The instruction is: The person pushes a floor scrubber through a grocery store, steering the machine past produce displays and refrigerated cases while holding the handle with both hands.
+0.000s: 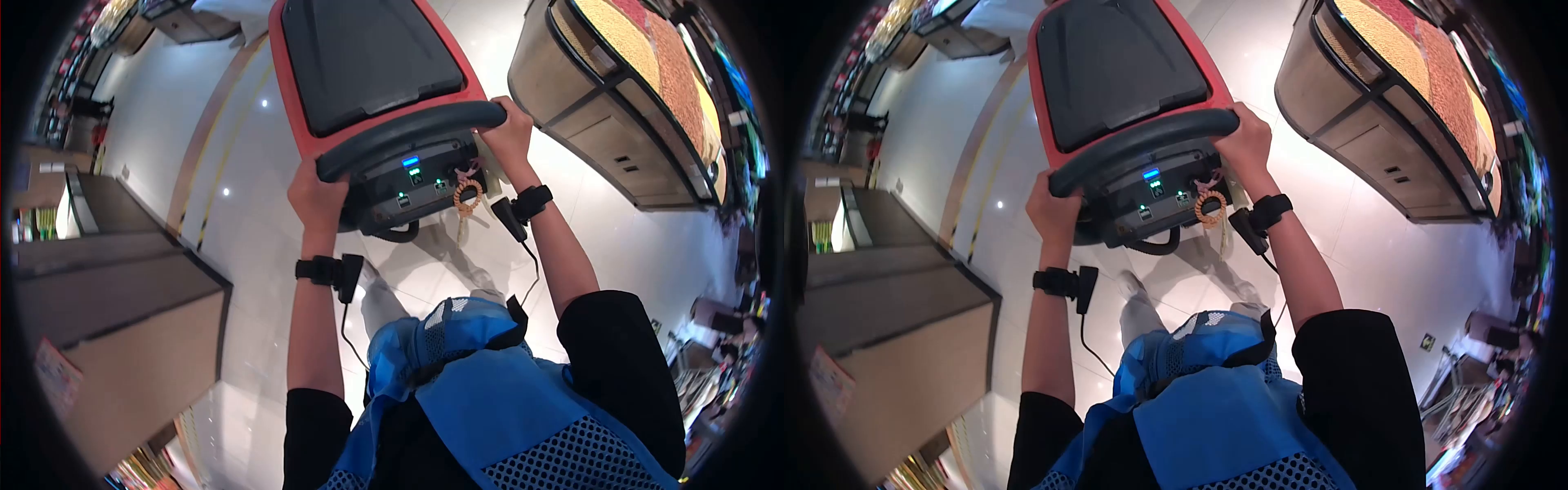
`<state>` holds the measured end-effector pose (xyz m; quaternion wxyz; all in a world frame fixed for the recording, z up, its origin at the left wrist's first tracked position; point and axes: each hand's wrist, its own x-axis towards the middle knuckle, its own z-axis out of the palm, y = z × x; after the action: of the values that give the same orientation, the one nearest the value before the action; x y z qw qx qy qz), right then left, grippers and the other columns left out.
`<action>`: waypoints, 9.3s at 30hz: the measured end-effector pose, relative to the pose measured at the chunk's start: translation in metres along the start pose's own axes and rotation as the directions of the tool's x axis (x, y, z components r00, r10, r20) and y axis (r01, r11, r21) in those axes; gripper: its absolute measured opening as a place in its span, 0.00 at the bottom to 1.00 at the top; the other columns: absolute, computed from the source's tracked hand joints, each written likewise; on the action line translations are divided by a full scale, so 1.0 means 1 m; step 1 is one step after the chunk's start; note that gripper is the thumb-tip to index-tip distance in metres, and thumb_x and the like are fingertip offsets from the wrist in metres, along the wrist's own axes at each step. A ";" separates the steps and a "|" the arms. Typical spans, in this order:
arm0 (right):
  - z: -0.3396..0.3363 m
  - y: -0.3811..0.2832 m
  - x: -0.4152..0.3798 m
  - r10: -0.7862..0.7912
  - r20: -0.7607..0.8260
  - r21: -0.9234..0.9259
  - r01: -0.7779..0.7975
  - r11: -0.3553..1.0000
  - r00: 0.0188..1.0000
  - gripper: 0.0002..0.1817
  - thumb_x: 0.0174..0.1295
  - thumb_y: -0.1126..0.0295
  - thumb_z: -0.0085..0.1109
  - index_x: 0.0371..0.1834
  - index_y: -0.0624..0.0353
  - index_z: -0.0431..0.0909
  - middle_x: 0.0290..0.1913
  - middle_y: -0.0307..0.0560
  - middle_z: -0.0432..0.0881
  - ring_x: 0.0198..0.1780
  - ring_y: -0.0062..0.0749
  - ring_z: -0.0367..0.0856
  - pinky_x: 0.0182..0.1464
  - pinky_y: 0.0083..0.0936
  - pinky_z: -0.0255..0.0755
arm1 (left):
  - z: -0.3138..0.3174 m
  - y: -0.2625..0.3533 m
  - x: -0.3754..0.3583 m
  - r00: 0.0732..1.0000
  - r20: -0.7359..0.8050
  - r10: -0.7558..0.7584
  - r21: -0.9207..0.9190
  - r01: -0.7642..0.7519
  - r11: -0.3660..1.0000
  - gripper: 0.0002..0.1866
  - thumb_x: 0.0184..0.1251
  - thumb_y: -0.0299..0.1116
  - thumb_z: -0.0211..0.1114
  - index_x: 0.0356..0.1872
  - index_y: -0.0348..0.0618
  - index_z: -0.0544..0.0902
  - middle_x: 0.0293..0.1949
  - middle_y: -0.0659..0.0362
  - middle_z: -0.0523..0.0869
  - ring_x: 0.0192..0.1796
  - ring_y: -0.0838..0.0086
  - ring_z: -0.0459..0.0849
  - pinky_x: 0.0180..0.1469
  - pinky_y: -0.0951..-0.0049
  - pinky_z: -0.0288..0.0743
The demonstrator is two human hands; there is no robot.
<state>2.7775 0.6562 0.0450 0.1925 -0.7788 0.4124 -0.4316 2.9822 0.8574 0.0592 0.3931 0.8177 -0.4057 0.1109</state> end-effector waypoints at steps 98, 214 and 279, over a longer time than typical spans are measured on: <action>0.502 0.053 0.647 0.113 -0.504 -0.315 -0.304 0.899 0.857 0.16 0.34 0.64 0.68 0.29 0.54 0.78 0.24 0.47 0.81 0.28 0.42 0.81 0.32 0.28 0.74 | 0.428 -0.206 0.879 0.857 0.208 0.471 -0.293 -0.405 0.866 0.20 0.37 0.36 0.73 0.36 0.46 0.80 0.28 0.52 0.84 0.34 0.59 0.83 0.38 0.67 0.76; 0.747 0.817 1.852 0.254 -0.497 -0.381 -0.472 0.795 0.830 0.18 0.33 0.63 0.67 0.31 0.54 0.78 0.26 0.50 0.81 0.31 0.46 0.80 0.35 0.32 0.74 | 1.489 0.169 1.827 0.828 0.227 0.513 -0.307 -0.438 0.845 0.19 0.34 0.36 0.74 0.32 0.43 0.79 0.27 0.56 0.83 0.32 0.63 0.83 0.35 0.70 0.77; 0.823 1.387 2.588 0.249 -0.378 -0.245 -0.356 0.902 0.892 0.19 0.30 0.70 0.65 0.32 0.56 0.75 0.26 0.50 0.79 0.28 0.46 0.79 0.32 0.32 0.74 | 2.162 0.472 2.317 0.900 0.238 0.365 -0.251 -0.306 0.918 0.21 0.32 0.27 0.74 0.33 0.38 0.78 0.27 0.52 0.82 0.30 0.62 0.83 0.35 0.71 0.75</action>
<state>3.5443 -2.2947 0.0087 0.0608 -0.6387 0.6187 -0.4534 3.8277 -2.2328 0.0391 0.3895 0.6967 -0.6021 0.0174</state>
